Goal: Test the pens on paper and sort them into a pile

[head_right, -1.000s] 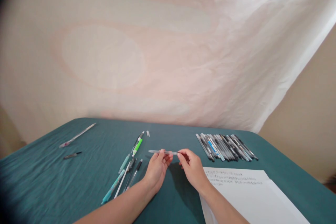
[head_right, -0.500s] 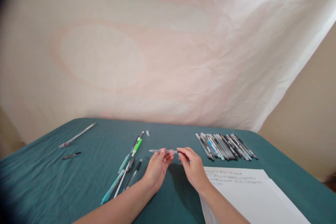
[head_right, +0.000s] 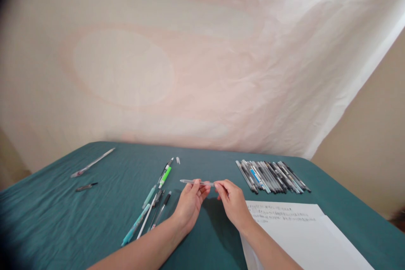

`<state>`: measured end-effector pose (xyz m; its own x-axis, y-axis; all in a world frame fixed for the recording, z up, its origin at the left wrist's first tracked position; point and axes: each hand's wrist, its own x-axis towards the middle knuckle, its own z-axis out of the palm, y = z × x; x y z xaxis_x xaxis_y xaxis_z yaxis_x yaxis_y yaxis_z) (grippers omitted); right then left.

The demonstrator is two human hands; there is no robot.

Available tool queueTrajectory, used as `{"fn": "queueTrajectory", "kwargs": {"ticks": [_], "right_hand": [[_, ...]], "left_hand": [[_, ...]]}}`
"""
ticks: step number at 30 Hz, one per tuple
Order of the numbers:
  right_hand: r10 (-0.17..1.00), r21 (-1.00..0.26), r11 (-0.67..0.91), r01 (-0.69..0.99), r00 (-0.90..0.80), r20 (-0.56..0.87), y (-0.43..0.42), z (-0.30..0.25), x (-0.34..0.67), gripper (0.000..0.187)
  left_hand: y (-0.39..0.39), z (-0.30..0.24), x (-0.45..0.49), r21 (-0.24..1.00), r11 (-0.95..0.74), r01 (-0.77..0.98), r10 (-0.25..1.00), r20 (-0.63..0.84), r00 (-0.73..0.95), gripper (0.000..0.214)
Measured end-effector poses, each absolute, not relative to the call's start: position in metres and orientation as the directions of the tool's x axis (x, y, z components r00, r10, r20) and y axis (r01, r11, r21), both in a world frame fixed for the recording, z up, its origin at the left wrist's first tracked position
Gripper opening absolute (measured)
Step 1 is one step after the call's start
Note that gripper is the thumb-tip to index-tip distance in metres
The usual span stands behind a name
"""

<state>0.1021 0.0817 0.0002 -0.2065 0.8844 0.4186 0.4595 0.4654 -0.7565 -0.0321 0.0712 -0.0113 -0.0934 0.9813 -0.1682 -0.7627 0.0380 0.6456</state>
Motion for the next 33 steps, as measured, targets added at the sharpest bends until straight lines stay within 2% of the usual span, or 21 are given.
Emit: {"fn": "queueTrajectory", "kwargs": {"ticks": [5, 7, 13, 25, 33], "right_hand": [[0.937, -0.791, 0.350, 0.501, -0.185, 0.298, 0.084, -0.005, 0.103, 0.041], [0.942, -0.812, 0.335, 0.478, -0.187, 0.279, 0.085, -0.005, 0.102, 0.039], [0.919, -0.814, 0.394, 0.427, -0.180, 0.351, 0.086, -0.005, 0.102, 0.024], [0.927, -0.799, 0.374, 0.471, -0.196, 0.319, 0.089, -0.010, 0.103, 0.033], [0.891, -0.744, 0.452, 0.491, -0.224, 0.394, 0.087, 0.001, 0.105, 0.020]], "left_hand": [[0.070, -0.011, -0.031, 0.667, 0.054, -0.743, 0.985, -0.160, -0.071, 0.008], [0.071, -0.012, -0.031, 0.666, 0.054, -0.744, 0.983, -0.166, -0.076, 0.008], [0.075, -0.016, -0.034, 0.645, 0.029, -0.764, 0.974, -0.190, -0.124, 0.006], [0.076, -0.017, -0.033, 0.679, 0.037, -0.733, 0.982, -0.159, -0.098, 0.006], [0.081, -0.012, -0.034, 0.689, 0.054, -0.722, 0.976, -0.188, -0.106, 0.006]]}}
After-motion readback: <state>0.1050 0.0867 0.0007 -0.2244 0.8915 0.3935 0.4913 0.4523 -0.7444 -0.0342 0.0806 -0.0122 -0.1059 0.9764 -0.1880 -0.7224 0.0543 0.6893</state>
